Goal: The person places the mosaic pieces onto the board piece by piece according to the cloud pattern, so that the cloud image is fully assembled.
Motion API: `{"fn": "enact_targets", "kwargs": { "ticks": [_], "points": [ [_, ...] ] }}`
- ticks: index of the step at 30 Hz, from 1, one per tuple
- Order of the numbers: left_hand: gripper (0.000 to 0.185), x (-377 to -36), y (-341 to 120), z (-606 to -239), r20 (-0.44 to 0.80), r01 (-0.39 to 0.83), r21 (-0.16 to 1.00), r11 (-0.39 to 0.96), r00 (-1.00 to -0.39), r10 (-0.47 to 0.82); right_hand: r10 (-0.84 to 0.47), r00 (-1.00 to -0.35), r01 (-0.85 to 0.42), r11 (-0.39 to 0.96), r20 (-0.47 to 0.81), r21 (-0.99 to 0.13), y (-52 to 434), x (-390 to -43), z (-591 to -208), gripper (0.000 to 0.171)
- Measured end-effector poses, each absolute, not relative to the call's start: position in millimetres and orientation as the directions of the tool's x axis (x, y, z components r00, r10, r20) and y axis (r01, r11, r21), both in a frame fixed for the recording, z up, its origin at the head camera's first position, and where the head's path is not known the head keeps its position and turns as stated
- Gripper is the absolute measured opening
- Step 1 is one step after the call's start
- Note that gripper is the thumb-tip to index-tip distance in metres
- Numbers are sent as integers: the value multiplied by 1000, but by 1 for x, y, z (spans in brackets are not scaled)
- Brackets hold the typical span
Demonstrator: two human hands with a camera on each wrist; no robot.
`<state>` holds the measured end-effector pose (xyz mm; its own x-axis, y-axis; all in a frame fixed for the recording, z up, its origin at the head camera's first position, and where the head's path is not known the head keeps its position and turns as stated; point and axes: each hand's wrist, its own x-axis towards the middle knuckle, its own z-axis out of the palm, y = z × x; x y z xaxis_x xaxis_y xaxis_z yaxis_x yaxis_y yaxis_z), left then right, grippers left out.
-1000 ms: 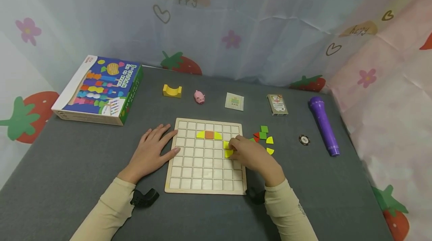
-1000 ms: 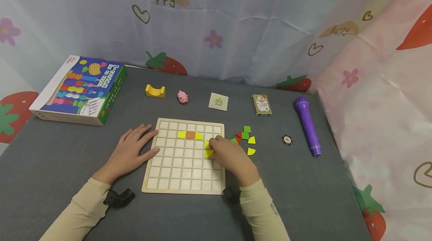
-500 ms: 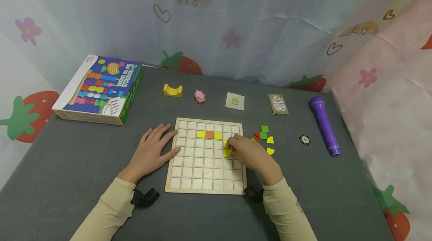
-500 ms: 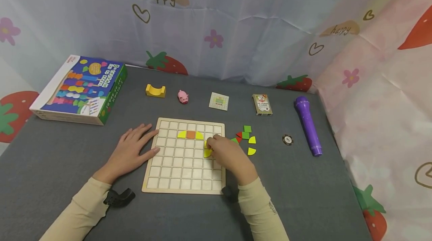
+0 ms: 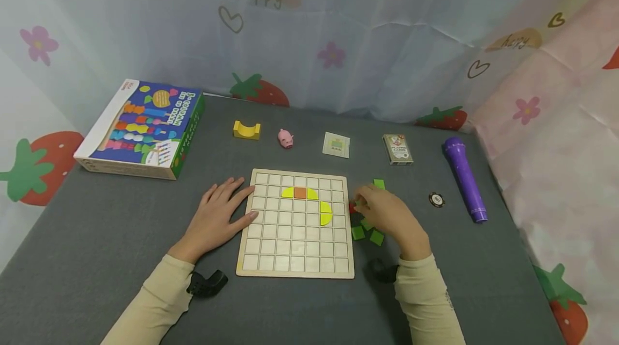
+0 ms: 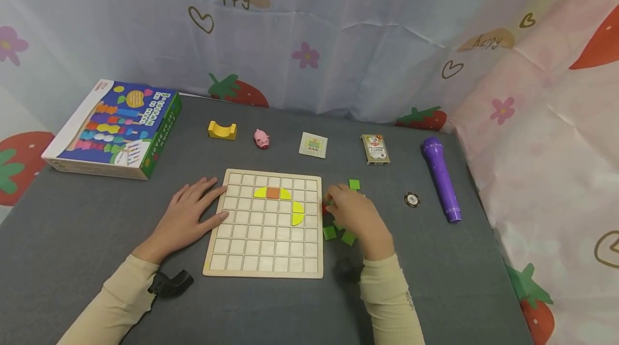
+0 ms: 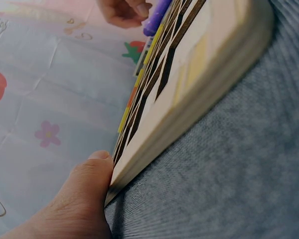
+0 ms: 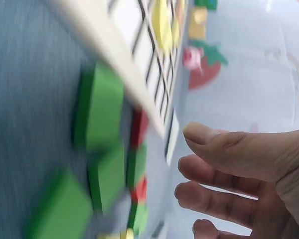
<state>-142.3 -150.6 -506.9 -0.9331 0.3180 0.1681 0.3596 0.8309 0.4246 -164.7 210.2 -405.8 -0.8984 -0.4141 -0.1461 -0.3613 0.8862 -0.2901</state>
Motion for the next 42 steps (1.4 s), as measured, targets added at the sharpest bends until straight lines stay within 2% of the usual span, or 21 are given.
{"fn": "enact_targets", "kwargs": {
  "ticks": [7, 15, 20, 33, 42],
  "points": [
    [67, -143, -150, -507, 169, 360, 419, 834, -933, 318, -298, -942, -241, 922, -155, -303, 257, -172, -402, 22],
    [67, -142, -151, -507, 169, 360, 424, 831, -933, 317, -271, -939, -197, 928, -213, -315, 277, -184, -414, 28],
    [67, -142, -151, -507, 171, 362, 427, 829, -932, 319, -265, -938, -189, 932, -225, -311, 277, -190, -426, 33],
    [66, -141, -151, -505, 164, 361, 430, 828, -933, 321, -248, -940, -165, 931, -233, -325, 273, -191, -426, 31],
    [66, -141, -151, -504, 163, 361, 434, 826, -933, 322, -338, -914, -238, 893, -223, -382, 222, -178, -397, 34]
  ]
}}
